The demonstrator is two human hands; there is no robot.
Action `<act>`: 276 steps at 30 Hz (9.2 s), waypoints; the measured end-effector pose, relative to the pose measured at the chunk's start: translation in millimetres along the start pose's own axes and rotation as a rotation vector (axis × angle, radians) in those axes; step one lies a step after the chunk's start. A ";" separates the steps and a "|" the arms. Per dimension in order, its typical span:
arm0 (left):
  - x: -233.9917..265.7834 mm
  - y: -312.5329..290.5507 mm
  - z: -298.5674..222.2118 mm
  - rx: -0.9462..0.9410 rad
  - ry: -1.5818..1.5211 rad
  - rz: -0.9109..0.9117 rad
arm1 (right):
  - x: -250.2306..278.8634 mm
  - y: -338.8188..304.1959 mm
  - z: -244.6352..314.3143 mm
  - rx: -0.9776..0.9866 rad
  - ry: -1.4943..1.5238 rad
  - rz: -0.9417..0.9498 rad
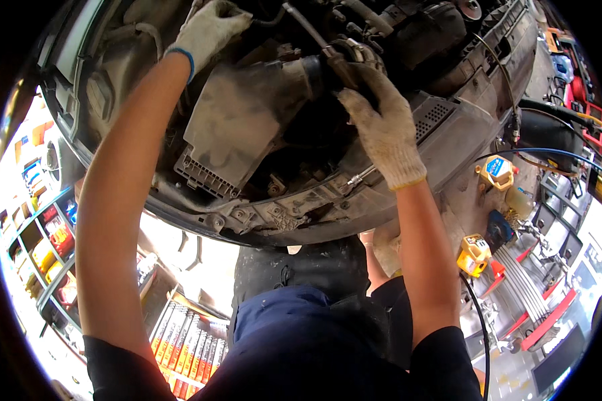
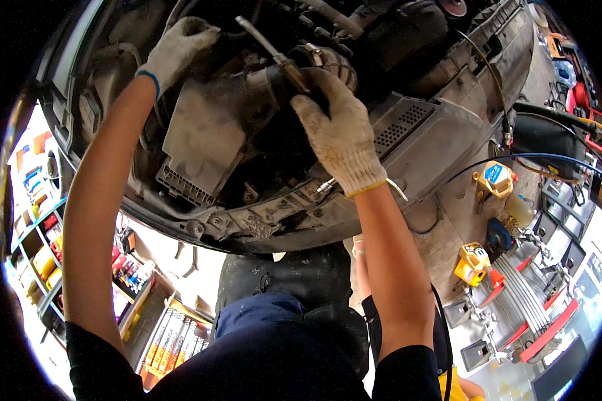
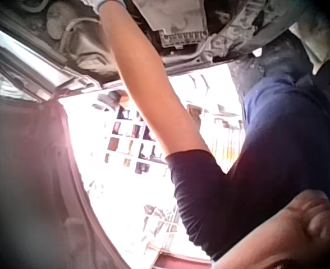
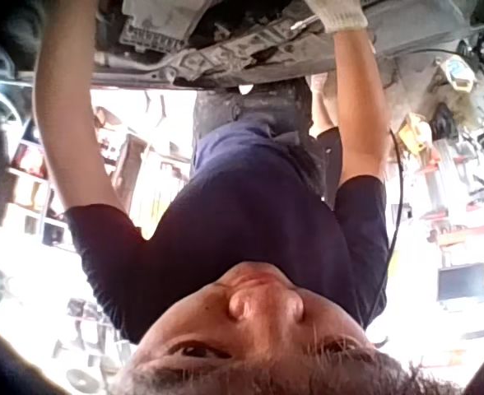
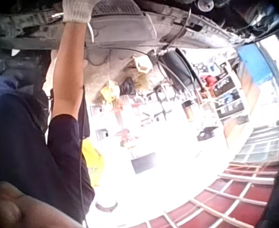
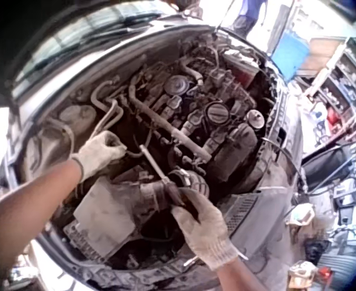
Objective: The person removes the air intake assembly from a car engine. They loosen hose clamps with a ratchet, detach hoses, and lift the plastic housing out of the engine bay, placing it on the floor.
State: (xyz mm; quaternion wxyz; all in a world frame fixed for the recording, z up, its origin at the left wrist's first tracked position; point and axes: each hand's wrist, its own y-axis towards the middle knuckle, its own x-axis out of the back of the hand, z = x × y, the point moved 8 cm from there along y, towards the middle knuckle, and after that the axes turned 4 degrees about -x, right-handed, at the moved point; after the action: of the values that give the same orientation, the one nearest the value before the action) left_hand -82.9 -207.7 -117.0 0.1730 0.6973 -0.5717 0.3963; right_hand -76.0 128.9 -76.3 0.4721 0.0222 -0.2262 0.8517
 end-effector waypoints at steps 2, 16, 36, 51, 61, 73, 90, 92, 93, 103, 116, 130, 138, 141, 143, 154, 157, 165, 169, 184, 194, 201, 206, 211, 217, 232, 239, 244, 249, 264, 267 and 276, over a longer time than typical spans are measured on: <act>-3.6 -6.7 -2.7 0.037 0.081 0.007 | 25.2 -16.3 4.4 -0.054 0.232 -0.090; 63.3 -51.2 -76.0 0.222 -0.157 -0.310 | 232.9 -123.9 -97.3 -0.166 0.164 -0.546; -0.4 -15.8 -12.5 0.453 0.053 -0.154 | 210.6 -118.9 -137.8 -0.230 0.344 -0.455; 5.6 -44.4 38.5 0.678 0.171 -0.009 | 184.1 -120.3 -102.0 -0.304 0.234 -0.375; 33.9 -201.5 -109.1 0.291 -0.121 -0.293 | 209.8 -151.7 -95.8 -0.275 0.215 -0.424; -80.6 -378.3 -197.6 0.466 -0.757 0.028 | 47.7 -174.4 36.5 0.273 -0.147 -0.022; 137.1 -354.2 119.3 0.698 0.274 -0.613 | -151.7 -170.7 50.5 0.054 -0.366 0.318; 129.0 -320.0 175.7 0.515 0.557 -0.254 | -125.3 -171.9 39.9 -0.138 -0.503 0.168; 128.9 -306.2 197.7 0.388 0.689 -0.119 | -114.5 -173.8 31.4 -0.127 -0.637 0.064; 166.1 -254.7 191.1 0.584 0.359 -0.301 | 36.8 -192.8 -35.3 -0.464 -0.601 -0.571; 91.5 -305.7 33.3 0.349 0.203 -0.316 | 71.9 -82.1 -69.7 -0.184 -0.608 -0.242; -114.3 -52.7 -202.6 -0.283 0.551 0.191 | 87.1 -64.8 -151.1 -0.488 0.926 -0.121; -100.3 -8.2 -185.3 -0.140 0.176 0.351 | 90.5 -57.7 -159.2 -0.517 1.080 -0.009; -107.9 -22.1 -196.6 -0.146 0.182 0.433 | 94.0 -58.7 -161.6 -0.581 1.076 -0.026; -119.8 -42.9 -195.5 -0.240 0.211 0.342 | 94.5 -59.6 -163.6 -0.591 1.051 -0.043; -118.7 -65.2 -188.2 -0.326 0.111 0.204 | 95.5 -64.7 -167.1 -0.623 0.918 -0.092; -111.8 -65.1 -167.0 -0.466 0.079 0.188 | 94.5 -67.9 -171.3 -0.656 0.955 -0.070; -102.5 -34.9 -137.8 -0.201 0.317 0.283 | 92.3 -66.2 -167.1 -0.670 0.995 -0.069; -105.8 -29.9 -139.5 -0.298 0.321 0.305 | 93.2 -63.3 -167.4 -0.653 1.022 -0.078; -97.7 -29.7 -140.3 -0.578 0.324 0.370 | 114.2 -68.3 -138.2 -0.692 0.705 -0.327; -37.7 -72.7 -105.8 -0.196 0.343 -0.103 | 86.2 -58.6 -90.8 -0.175 -0.387 -0.245; -4.1 -162.9 -61.5 0.041 0.335 -0.303 | 73.4 -71.2 -88.0 0.037 -0.560 -0.250; -13.2 -242.3 -26.5 0.276 0.317 -0.349 | 55.2 -91.1 -93.4 0.017 -0.695 -0.107; -34.5 -285.9 -23.7 0.225 0.351 -0.353 | 28.0 -104.7 -101.7 -0.040 -0.751 0.012; -48.1 -333.1 -32.5 0.291 0.292 -0.388 | 20.1 -115.3 -98.6 0.053 -0.855 -0.066; -84.8 -409.2 -12.7 0.448 0.201 -0.376 | 25.3 -128.2 -105.4 0.054 -0.854 -0.066; -86.1 -422.2 -12.5 0.398 0.160 -0.440 | 109.7 -94.7 -98.0 -0.131 -0.383 -0.372; -94.0 -421.5 -11.7 0.382 0.285 -0.374 | 221.1 -48.1 -160.0 -0.307 0.013 -0.623; -93.4 -413.9 -14.7 0.374 0.267 -0.332 | 303.5 13.3 -167.7 -0.236 -0.317 -0.759; -75.2 -407.0 10.3 0.615 -0.274 -0.502 | 316.5 47.7 -154.7 -0.194 -0.755 -0.651; -68.5 -401.0 30.2 0.689 -0.564 -0.577 | 310.1 48.0 -149.7 -0.227 -0.793 -0.646; -65.8 -358.0 59.6 0.863 -1.070 -0.463 | 118.0 29.7 14.3 0.205 -0.462 -0.272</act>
State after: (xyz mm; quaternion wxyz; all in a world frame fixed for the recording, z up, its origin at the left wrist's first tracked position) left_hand 270.7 -103.1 -127.9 -0.3417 0.9050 -0.2085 0.1442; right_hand -168.0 203.4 -44.7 0.5132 0.2932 -0.2356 0.7715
